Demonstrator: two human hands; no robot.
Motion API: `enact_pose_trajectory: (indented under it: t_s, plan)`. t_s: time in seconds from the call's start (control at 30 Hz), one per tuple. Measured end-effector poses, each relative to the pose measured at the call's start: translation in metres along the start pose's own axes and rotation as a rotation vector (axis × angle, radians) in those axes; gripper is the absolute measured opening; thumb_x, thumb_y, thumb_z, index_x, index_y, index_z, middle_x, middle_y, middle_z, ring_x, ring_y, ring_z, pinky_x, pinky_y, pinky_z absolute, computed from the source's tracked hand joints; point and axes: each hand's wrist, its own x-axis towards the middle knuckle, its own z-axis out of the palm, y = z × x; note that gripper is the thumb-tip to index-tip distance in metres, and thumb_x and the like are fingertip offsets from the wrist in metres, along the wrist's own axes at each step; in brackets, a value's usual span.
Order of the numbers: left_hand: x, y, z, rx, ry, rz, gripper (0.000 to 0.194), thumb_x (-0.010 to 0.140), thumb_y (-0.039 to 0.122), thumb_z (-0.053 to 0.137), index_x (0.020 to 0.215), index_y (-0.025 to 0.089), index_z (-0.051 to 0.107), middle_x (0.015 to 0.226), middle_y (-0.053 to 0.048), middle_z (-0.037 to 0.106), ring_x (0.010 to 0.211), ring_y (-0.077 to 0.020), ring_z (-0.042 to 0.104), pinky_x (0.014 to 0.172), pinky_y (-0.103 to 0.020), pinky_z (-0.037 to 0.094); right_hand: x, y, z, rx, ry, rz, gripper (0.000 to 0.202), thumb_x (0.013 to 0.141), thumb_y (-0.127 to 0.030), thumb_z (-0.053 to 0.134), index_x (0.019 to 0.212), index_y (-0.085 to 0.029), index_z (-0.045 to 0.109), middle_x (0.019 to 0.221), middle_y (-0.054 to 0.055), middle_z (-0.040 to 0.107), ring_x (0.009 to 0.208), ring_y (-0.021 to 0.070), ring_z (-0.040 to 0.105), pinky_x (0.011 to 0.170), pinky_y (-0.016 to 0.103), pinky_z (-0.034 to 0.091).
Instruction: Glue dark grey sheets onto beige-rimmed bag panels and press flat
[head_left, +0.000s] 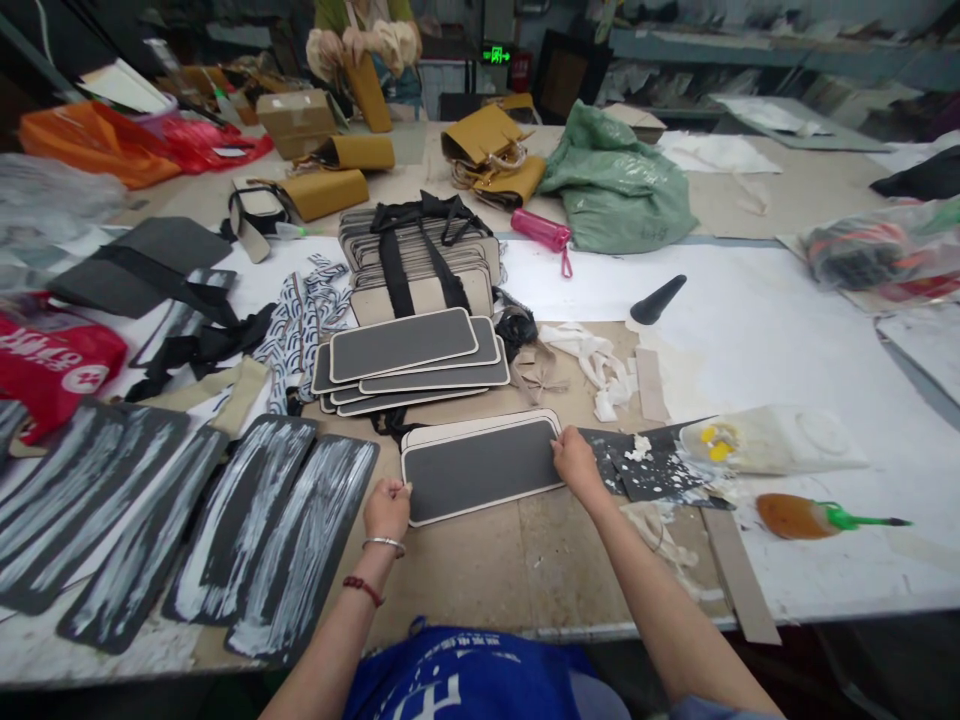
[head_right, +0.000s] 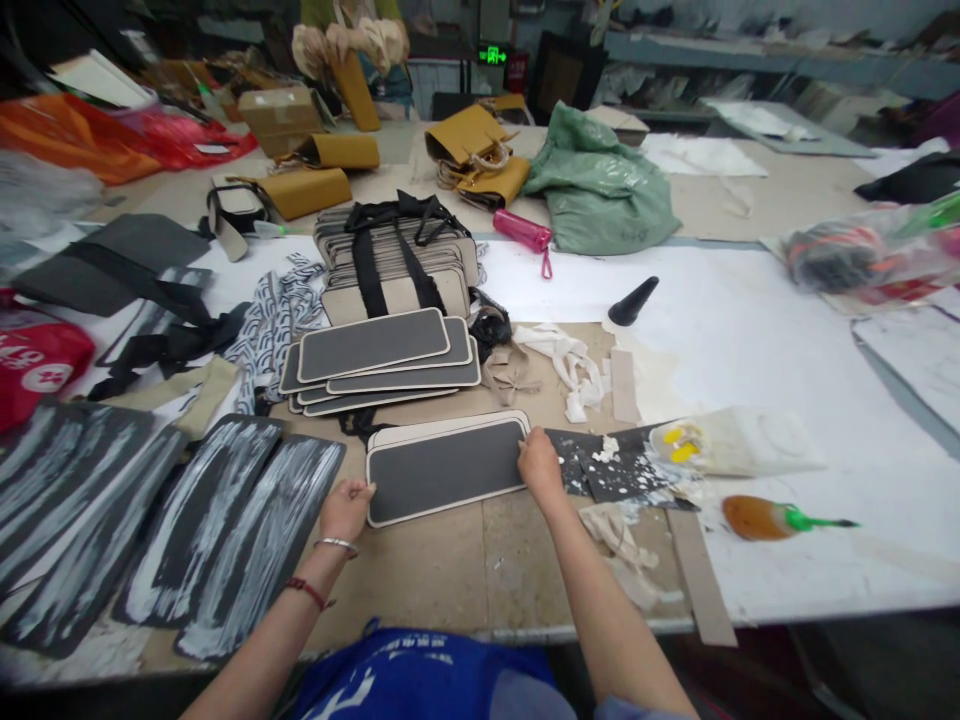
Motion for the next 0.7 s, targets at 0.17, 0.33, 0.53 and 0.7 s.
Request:
enact_pose_trajectory:
  t_s: [0.17,0.33,0.53,0.7]
  plan:
    - [0.001,-0.001,0.000,-0.002,0.005,0.005,0.014,0.066,0.022,0.053,0.055,0.020,0.044,0.051,0.003,0.051,0.053,-0.0149,0.052,0.056,-0.025,0.038,-0.002,-0.003,-0.003,-0.044,0.016,-0.013,0.012,0.085,-0.025,0.044,0.091,-0.015,0.049,0.082,0.007,0.059,0.077,0.0161,0.056,0.062,0.023,0.033]
    - [0.000,-0.004,0.004,-0.007,0.023,0.009,0.014,0.067,0.020,0.053,0.056,0.019,0.046,0.051,0.004,0.051,0.053,-0.0136,0.051,0.056,-0.024,0.038,-0.013,-0.008,-0.008,-0.166,0.088,-0.067,0.019,0.085,-0.027,0.044,0.095,-0.012,0.050,0.092,0.015,0.056,0.087,0.0234,0.053,0.068,0.030,0.036]
    - [0.004,-0.007,0.007,0.012,0.030,0.020,0.013,0.070,0.018,0.053,0.058,0.017,0.048,0.054,0.003,0.052,0.055,-0.0122,0.052,0.056,-0.023,0.039,-0.018,-0.011,0.004,-0.243,0.275,-0.505,0.044,0.087,-0.036,0.037,0.122,-0.010,0.042,0.124,0.018,0.044,0.116,0.0266,0.038,0.093,0.039,0.032]
    - [-0.014,-0.002,0.000,0.086,0.113,0.097,0.013,0.074,0.020,0.052,0.084,0.014,0.057,0.079,-0.006,0.060,0.080,-0.0188,0.057,0.074,-0.032,0.044,-0.009,-0.004,0.034,-0.253,0.227,-0.676,0.060,0.086,-0.042,0.037,0.136,-0.011,0.023,0.142,0.015,0.024,0.131,0.0263,0.015,0.104,0.046,0.020]
